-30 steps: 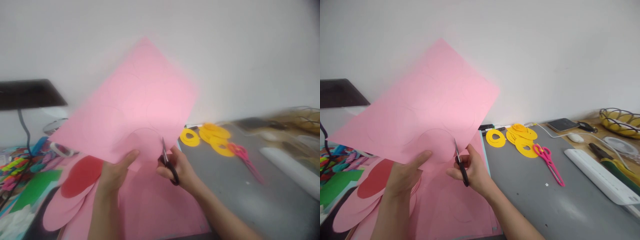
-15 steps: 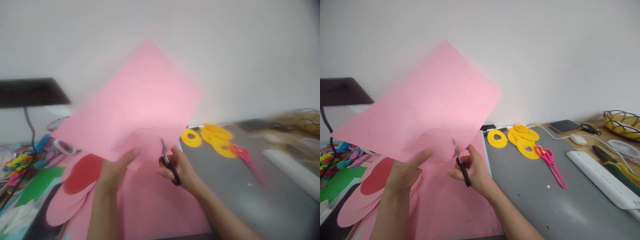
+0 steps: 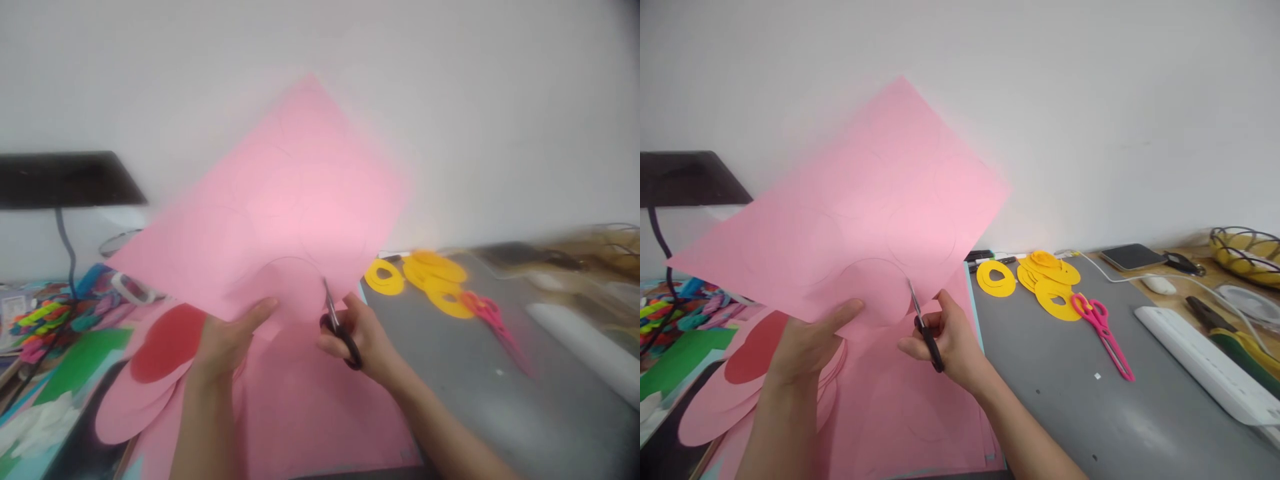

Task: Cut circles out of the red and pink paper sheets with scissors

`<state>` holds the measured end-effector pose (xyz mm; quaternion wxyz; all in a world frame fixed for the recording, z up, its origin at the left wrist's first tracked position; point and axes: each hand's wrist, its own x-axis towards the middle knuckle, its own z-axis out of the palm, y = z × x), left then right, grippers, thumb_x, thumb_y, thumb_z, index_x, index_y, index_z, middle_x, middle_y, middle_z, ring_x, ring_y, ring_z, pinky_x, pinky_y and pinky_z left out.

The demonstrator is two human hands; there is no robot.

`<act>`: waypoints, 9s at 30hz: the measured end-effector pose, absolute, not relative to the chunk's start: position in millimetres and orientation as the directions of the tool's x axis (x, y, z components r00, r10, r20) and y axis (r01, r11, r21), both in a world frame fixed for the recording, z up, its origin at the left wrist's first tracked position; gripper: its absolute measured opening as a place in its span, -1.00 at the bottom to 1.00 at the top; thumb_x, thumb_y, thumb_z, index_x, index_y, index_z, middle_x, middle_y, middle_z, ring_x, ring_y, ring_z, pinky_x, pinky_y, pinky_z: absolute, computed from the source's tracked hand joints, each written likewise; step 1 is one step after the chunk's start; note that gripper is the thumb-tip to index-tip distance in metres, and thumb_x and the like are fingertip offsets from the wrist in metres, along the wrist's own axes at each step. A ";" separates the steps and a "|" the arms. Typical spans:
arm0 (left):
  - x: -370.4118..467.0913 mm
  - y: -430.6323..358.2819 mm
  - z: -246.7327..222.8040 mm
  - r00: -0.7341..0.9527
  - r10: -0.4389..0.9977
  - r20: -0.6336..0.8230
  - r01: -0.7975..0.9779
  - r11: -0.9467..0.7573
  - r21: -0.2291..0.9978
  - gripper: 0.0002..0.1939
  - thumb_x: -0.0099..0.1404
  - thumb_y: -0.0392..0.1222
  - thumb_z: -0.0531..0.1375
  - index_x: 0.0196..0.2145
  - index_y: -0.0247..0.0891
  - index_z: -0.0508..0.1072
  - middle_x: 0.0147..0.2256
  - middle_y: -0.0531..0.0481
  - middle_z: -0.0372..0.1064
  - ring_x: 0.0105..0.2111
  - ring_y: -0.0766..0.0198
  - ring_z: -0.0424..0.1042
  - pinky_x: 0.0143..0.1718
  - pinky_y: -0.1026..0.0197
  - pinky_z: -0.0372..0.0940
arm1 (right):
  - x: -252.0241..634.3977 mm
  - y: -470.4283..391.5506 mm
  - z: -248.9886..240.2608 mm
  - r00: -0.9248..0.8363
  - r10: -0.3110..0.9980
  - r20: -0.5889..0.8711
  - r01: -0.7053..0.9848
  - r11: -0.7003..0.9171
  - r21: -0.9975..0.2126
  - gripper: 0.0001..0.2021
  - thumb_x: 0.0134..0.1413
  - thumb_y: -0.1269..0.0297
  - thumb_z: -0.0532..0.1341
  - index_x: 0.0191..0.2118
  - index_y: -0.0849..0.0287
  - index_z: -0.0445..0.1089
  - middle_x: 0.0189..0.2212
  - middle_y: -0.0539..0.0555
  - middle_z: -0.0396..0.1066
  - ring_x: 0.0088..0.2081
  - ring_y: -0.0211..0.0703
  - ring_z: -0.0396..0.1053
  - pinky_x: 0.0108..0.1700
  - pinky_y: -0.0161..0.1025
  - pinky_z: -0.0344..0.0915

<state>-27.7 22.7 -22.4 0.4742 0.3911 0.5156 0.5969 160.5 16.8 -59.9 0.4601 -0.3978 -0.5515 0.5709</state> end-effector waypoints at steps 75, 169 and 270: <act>-42.7 14.3 -19.5 -0.173 0.984 -0.035 -0.022 0.031 0.999 -0.58 -0.11 -0.04 0.48 -0.26 -0.21 0.58 -0.25 -0.12 0.61 -0.12 -0.03 0.56 -0.07 0.01 0.47 | 165.8 15.9 -44.4 -0.329 0.944 -0.021 0.097 0.012 -0.995 -0.56 -0.27 0.27 0.37 -0.57 0.05 -0.03 -0.73 -0.21 -0.01 -0.63 -0.39 -0.07 -0.58 -0.35 0.07; -41.9 14.5 -23.4 -0.142 0.986 0.089 -0.140 -0.110 0.984 -0.38 -0.18 -0.17 0.51 -0.09 -0.19 0.54 -0.32 -0.18 0.58 -0.28 -0.07 0.57 -0.33 0.07 0.50 | 178.6 23.6 -52.0 -0.495 0.869 -0.015 -0.002 -0.018 -1.000 -0.53 -0.30 0.17 0.48 -0.68 0.15 0.12 -0.72 -0.14 0.02 -0.62 -0.39 -0.08 -0.62 -0.34 -0.14; 46.0 28.7 -47.0 -0.440 0.884 0.158 -0.360 -0.335 0.871 -0.45 0.03 -0.11 0.44 0.01 -0.13 0.51 -0.13 -0.07 0.56 0.01 0.07 0.46 -0.11 0.23 0.44 | 173.1 22.1 -40.3 -0.378 0.926 -0.010 -0.268 -0.119 -0.956 -0.68 -0.24 0.21 0.49 -0.39 0.20 0.39 -0.54 -0.09 0.27 -0.48 -0.28 0.14 -0.41 -0.28 0.09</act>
